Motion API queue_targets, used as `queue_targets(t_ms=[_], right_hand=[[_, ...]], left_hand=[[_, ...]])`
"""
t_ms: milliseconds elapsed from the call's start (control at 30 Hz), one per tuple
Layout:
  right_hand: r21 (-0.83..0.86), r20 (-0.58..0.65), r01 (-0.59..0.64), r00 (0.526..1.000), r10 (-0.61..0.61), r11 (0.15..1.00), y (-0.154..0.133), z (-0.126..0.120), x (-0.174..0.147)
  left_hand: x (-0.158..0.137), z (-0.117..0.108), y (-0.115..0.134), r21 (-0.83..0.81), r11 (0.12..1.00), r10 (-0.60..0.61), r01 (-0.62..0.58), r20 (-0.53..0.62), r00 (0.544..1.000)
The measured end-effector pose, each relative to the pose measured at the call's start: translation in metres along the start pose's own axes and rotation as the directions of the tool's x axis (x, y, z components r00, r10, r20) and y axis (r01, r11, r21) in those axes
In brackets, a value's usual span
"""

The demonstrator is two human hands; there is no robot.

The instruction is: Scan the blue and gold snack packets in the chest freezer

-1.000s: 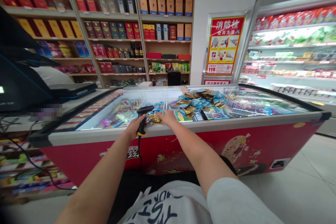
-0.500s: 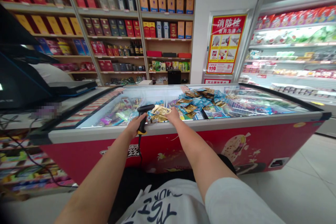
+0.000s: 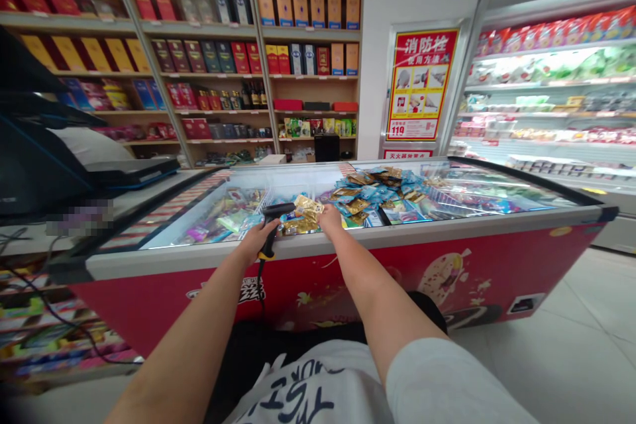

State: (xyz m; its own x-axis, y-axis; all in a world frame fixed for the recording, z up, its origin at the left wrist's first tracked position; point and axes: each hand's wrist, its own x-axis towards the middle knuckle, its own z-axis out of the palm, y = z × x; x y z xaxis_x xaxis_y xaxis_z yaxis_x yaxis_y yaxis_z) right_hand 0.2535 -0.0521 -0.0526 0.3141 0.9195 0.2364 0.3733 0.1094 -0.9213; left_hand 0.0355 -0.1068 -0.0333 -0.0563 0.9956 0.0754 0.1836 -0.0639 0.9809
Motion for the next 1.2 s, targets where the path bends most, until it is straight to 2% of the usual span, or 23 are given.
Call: queue_targets(t_ms=[233,500,767,967,1100,1200], right_hand=[[0.042,-0.011,0.006,1.0,-0.005,0.999,0.002,0.0,0.001],[0.071,-0.011,-0.004,1.0,0.005,0.997,0.0,-0.001,-0.001],[0.028,-0.032,0.019,0.999,-0.018,0.999,0.001,-0.001,0.001],[0.058,-0.004,0.005,1.0,-0.004,0.998,0.002,0.002,0.0],[0.12,-0.06,-0.027,0.998,0.035,0.992,-0.008,-0.006,0.005],[0.184,-0.168,-0.006,0.985,0.037,0.983,-0.018,-0.028,0.024]], left_hand=[[-0.003,-0.001,0.004,0.121,0.993,-0.005,0.003,0.015,1.0],[-0.002,-0.001,0.004,0.121,0.993,-0.002,0.0,0.016,1.0],[-0.004,0.001,0.007,0.133,0.991,0.003,-0.005,0.011,1.0],[-0.004,0.002,0.006,0.137,0.991,0.007,-0.006,-0.003,1.0],[-0.002,0.003,0.004,0.156,0.987,0.028,-0.027,-0.008,1.0],[-0.003,0.003,0.004,0.167,0.985,0.034,-0.034,0.004,0.999]])
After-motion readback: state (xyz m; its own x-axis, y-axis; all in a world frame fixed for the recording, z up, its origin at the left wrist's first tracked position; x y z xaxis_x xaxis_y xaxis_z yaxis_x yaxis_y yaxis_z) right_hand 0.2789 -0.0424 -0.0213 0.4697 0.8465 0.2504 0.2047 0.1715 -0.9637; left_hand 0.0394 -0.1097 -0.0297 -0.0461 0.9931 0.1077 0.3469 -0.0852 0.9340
